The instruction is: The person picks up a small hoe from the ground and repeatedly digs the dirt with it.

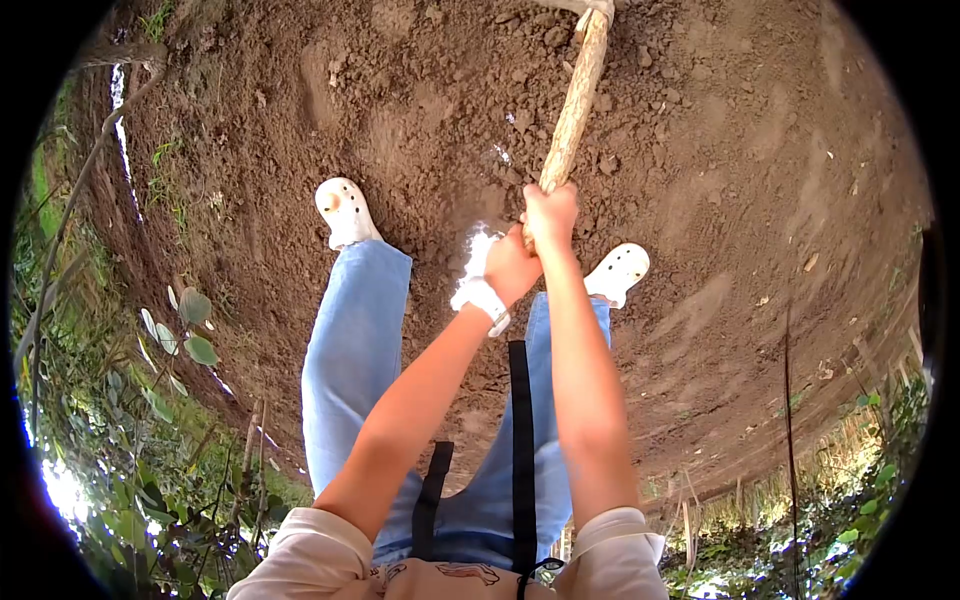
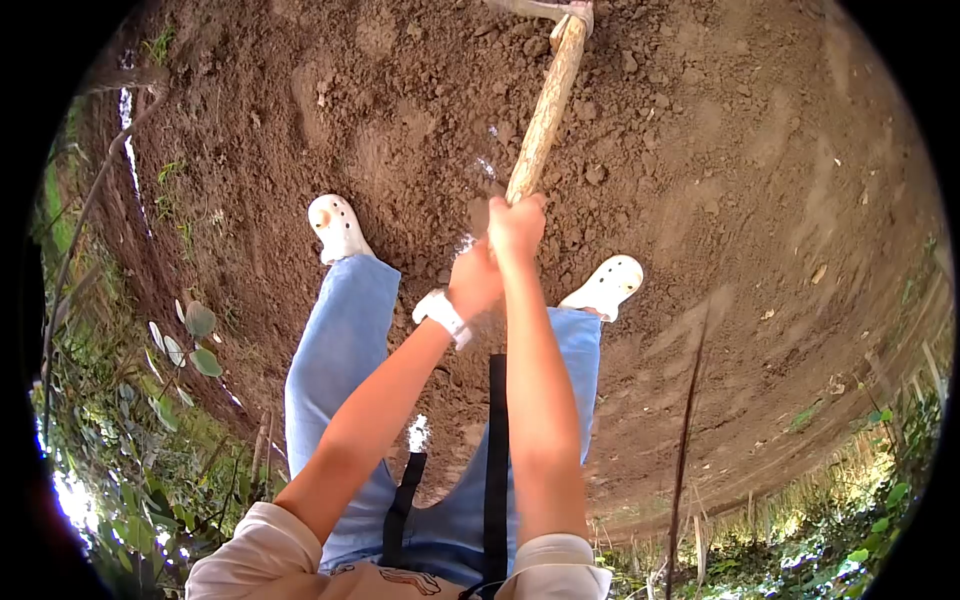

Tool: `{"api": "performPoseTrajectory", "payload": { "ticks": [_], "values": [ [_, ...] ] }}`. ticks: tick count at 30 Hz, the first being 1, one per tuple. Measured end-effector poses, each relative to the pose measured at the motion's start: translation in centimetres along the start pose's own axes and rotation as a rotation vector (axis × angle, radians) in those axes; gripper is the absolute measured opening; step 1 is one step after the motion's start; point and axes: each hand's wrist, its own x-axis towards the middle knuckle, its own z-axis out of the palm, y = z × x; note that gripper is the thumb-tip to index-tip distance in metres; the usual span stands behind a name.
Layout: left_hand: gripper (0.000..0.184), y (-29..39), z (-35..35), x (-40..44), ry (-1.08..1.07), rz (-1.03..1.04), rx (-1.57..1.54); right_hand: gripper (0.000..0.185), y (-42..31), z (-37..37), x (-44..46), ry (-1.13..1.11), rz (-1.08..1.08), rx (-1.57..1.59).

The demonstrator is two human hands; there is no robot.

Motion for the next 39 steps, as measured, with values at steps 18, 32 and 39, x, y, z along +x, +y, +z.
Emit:
{"api": "performPoseTrajectory", "payload": {
  "ticks": [18, 32, 39],
  "values": [
    [0.044, -9.9, 0.2, -14.4, -0.064, -0.191, 0.080, 0.037, 11.2, 1.8, -14.4, -0.047, 0.237, 0.073],
    [0.043, -12.6, 1.4, -25.1, -0.016, -0.216, -0.050, 0.027, 19.5, 0.9, -23.7, -0.034, 0.068, -0.050],
    [0.038, -7.2, 1.5, -17.7, 0.044, -0.027, -0.141, 0.028, 9.1, -1.6, -17.4, 0.035, -0.101, -0.129]
  ]
}}
